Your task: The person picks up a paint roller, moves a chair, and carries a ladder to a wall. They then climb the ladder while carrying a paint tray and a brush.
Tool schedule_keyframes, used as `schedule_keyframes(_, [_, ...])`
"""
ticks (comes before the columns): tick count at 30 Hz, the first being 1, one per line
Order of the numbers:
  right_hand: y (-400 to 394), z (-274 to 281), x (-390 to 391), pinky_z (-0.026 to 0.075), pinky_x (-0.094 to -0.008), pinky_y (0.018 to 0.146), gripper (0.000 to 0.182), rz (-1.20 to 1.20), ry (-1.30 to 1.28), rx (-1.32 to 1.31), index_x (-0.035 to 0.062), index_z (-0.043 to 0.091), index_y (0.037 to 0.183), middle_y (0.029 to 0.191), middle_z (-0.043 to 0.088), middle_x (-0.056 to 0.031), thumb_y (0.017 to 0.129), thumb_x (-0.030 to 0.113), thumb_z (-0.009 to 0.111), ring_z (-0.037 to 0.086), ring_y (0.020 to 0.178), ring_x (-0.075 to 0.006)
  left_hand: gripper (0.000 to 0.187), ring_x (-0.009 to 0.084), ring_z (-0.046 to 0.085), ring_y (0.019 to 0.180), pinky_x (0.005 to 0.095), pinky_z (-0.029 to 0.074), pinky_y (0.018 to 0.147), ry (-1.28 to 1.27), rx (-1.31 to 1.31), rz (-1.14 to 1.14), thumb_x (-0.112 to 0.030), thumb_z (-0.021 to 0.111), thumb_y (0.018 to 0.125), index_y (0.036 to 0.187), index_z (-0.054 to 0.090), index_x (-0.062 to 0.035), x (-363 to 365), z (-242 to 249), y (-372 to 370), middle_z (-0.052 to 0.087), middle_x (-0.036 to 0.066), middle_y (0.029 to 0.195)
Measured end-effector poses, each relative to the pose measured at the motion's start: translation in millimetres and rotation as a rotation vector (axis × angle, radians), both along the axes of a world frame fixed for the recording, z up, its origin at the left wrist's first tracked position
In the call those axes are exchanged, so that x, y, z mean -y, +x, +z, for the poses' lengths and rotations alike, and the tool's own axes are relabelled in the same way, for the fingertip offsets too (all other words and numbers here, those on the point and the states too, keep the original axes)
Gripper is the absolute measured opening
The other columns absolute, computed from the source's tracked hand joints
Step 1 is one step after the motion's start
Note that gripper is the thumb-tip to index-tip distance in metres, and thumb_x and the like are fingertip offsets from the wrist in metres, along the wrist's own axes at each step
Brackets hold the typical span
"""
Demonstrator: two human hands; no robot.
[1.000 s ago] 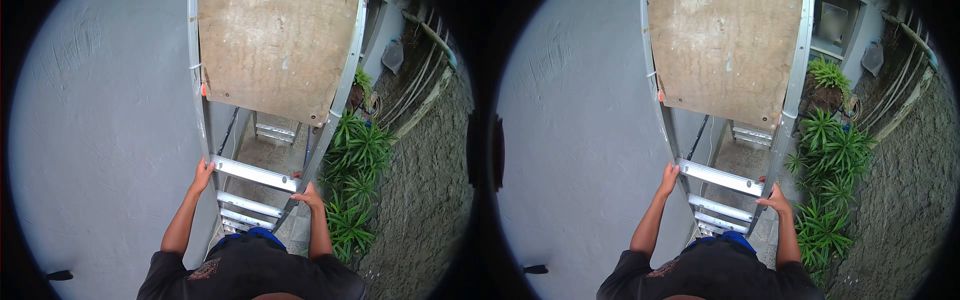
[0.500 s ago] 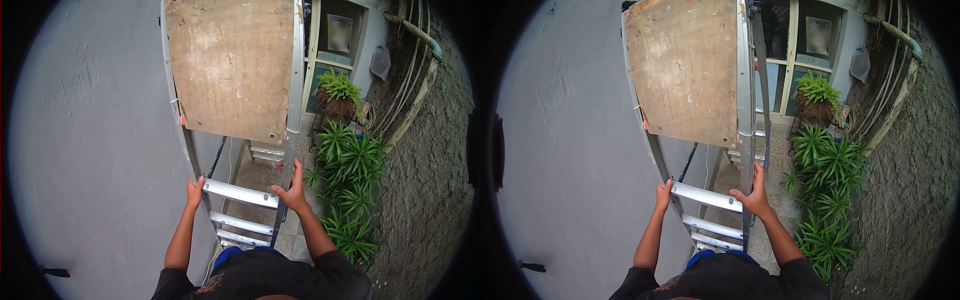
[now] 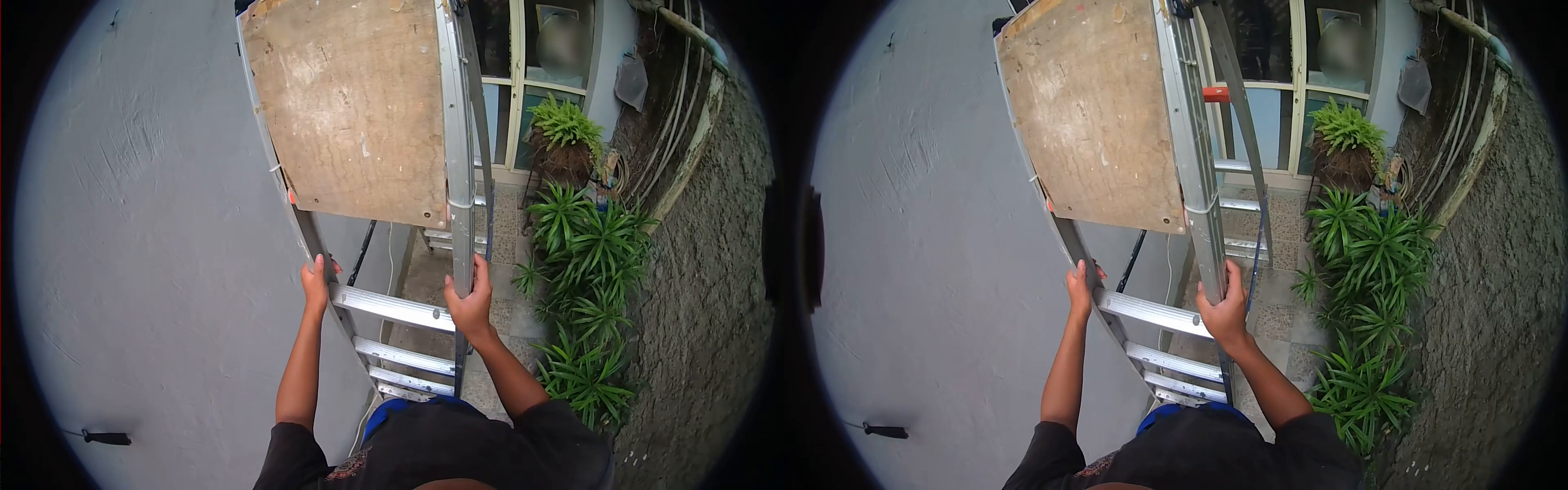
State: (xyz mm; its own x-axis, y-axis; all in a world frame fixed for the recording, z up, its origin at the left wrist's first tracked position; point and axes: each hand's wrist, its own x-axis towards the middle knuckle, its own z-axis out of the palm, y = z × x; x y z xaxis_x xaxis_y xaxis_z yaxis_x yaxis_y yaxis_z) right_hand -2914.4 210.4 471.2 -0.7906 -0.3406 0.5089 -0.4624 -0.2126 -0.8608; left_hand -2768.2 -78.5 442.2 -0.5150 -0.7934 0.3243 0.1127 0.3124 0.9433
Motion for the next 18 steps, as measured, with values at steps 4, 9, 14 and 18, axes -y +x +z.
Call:
schedule_keyframes(4, [-0.3,2.0,0.3,0.05,-0.0364,0.077,0.049,-0.078,-0.015,-0.04,-0.0034,0.046,0.122,0.092,0.063,-0.0166,0.077,0.002,0.066,0.065,0.085,-0.0269,0.05,0.0187,0.061,0.063,0.0321,0.05,0.063,0.025,-0.011,0.014,-0.046,0.05,0.097,0.083,0.061,0.0014,1.4,-3.8,-1.7,0.062,0.01,0.068])
schedule_keyframes(9, [-2.4,-0.1,0.0,0.05,-0.0372,0.077,0.05,-0.061,-0.031,-0.04,-0.0026,0.047,0.121,0.095,0.064,-0.018,0.076,0.002,0.067,0.066,0.087,-0.0285,0.052,0.0183,0.061,0.062,0.0315,0.05,0.062,0.035,-0.035,0.059,-0.047,0.051,0.096,0.08,0.061,0.0011,-1.8,-3.7,-4.4,0.062,0.01,0.068])
schedule_keyframes(14, [-4.8,-5.3,-1.5,0.048,-0.0314,0.081,0.053,0.01,-0.02,-0.029,-0.0049,0.043,0.125,0.102,0.062,-0.0149,0.078,0.001,0.067,0.061,0.091,-0.018,0.052,0.018,0.061,0.062,0.031,0.05,0.062,0.032,-0.035,0.066,-0.048,0.052,0.095,0.081,0.061,0.0013,-3.6,-3.1,-4.8,0.062,0.01,0.068])
schedule_keyframes(18, [-5.4,-8.0,1.9,0.048,-0.031,0.082,0.053,0.005,-0.044,-0.022,-0.0043,0.043,0.125,0.103,0.061,-0.0142,0.078,0.001,0.067,0.06,0.092,-0.0178,0.053,0.0179,0.061,0.062,0.0308,0.05,0.062,0.037,-0.047,0.063,-0.049,0.052,0.094,0.082,0.062,0.0016,-3.7,-3.2,-4.3,0.062,0.009,0.068])
